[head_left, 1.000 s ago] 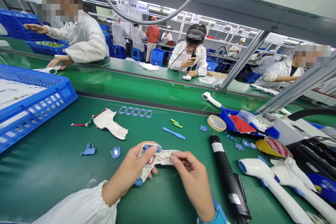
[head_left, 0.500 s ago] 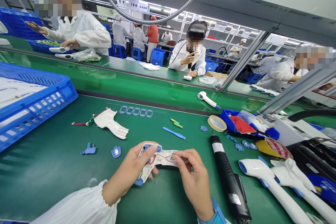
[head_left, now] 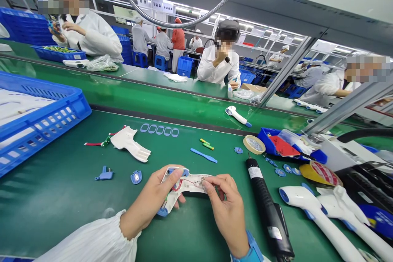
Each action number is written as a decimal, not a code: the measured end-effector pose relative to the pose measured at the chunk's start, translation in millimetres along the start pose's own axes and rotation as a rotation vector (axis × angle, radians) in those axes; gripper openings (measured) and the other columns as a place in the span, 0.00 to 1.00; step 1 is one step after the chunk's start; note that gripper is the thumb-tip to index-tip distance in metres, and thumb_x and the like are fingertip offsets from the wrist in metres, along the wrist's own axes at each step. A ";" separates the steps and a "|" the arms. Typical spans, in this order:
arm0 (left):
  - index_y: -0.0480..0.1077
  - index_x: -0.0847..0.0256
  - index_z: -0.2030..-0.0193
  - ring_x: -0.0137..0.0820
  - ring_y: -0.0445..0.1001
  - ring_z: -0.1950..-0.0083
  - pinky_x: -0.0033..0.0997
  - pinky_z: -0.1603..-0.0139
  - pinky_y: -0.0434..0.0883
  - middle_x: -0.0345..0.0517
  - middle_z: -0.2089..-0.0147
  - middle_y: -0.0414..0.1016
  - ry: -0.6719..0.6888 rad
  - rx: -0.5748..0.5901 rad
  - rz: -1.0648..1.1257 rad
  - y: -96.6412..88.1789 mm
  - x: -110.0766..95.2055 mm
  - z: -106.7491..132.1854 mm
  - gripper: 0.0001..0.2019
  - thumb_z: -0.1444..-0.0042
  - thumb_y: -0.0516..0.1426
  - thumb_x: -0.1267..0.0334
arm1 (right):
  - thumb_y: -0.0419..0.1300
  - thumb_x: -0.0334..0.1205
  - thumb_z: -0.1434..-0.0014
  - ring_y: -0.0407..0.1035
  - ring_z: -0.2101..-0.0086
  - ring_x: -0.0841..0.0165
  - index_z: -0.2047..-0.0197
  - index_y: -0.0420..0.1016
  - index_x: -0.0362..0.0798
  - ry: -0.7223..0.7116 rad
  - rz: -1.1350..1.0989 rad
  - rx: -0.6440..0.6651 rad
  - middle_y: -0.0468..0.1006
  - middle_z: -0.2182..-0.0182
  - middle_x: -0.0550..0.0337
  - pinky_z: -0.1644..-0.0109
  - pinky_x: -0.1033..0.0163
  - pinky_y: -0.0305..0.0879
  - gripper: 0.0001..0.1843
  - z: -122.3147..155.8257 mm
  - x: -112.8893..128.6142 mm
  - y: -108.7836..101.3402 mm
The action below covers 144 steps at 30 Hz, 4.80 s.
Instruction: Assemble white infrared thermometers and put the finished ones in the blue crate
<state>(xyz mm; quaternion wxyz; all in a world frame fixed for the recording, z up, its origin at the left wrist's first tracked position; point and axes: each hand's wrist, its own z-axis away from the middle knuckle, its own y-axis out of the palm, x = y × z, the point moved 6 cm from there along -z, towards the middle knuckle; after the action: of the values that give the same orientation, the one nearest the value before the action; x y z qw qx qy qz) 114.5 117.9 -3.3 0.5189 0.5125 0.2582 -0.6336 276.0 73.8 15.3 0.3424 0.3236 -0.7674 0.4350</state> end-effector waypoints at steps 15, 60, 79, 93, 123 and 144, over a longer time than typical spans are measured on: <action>0.64 0.64 0.52 0.25 0.68 0.80 0.20 0.80 0.64 0.41 0.77 0.72 0.032 0.003 -0.040 -1.2 -1.3 1.7 0.27 0.50 0.55 0.43 | 0.57 0.44 0.44 0.61 0.70 0.66 0.70 0.75 0.51 0.079 -0.004 0.045 0.67 0.74 0.60 0.66 0.61 0.60 0.08 -1.7 -3.3 3.4; 0.63 0.65 0.51 0.26 0.67 0.81 0.18 0.82 0.60 0.44 0.80 0.73 -0.031 -0.008 -0.050 -1.2 -5.0 3.8 0.28 0.49 0.52 0.43 | 0.56 0.36 0.43 0.63 0.67 0.65 0.64 0.74 0.49 -0.430 0.453 0.225 0.73 0.69 0.56 0.67 0.59 0.61 0.05 -2.5 34.4 -6.9; 0.62 0.66 0.49 0.26 0.68 0.80 0.20 0.81 0.63 0.41 0.79 0.72 -0.008 0.005 -0.026 0.1 -6.0 4.0 0.29 0.49 0.54 0.43 | 0.58 0.35 0.44 0.64 0.67 0.66 0.65 0.73 0.50 -0.266 0.205 0.151 0.71 0.71 0.58 0.65 0.61 0.63 0.03 -4.0 24.4 -3.1; 0.63 0.65 0.51 0.24 0.67 0.81 0.18 0.82 0.63 0.40 0.78 0.73 0.012 0.012 -0.019 2.4 -6.6 4.7 0.27 0.49 0.54 0.45 | 0.58 0.34 0.44 0.63 0.67 0.67 0.66 0.73 0.49 -0.247 0.191 0.139 0.70 0.71 0.59 0.66 0.62 0.63 0.03 -0.5 24.3 -3.5; 0.65 0.64 0.54 0.26 0.67 0.82 0.20 0.83 0.58 0.47 0.80 0.74 -0.066 0.030 -0.055 -3.9 5.1 -0.5 0.28 0.48 0.50 0.40 | 0.59 0.43 0.46 0.66 0.61 0.65 0.57 0.68 0.51 0.103 -0.014 0.276 0.71 0.61 0.58 0.58 0.60 0.64 0.12 -6.3 2.8 -5.5; 0.63 0.65 0.50 0.27 0.67 0.82 0.20 0.82 0.60 0.46 0.79 0.74 -0.034 0.026 -0.059 -2.4 1.2 2.5 0.29 0.48 0.51 0.41 | 0.58 0.40 0.44 0.61 0.55 0.61 0.70 0.74 0.52 -0.039 0.118 0.203 0.68 0.62 0.55 0.55 0.57 0.61 0.05 -4.2 9.2 -1.2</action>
<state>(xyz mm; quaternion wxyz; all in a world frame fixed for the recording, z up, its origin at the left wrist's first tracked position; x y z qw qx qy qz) 111.4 116.0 -4.0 0.4973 0.5007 0.2562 -0.6606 272.8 75.2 24.9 0.2669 0.3191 -0.7436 0.5234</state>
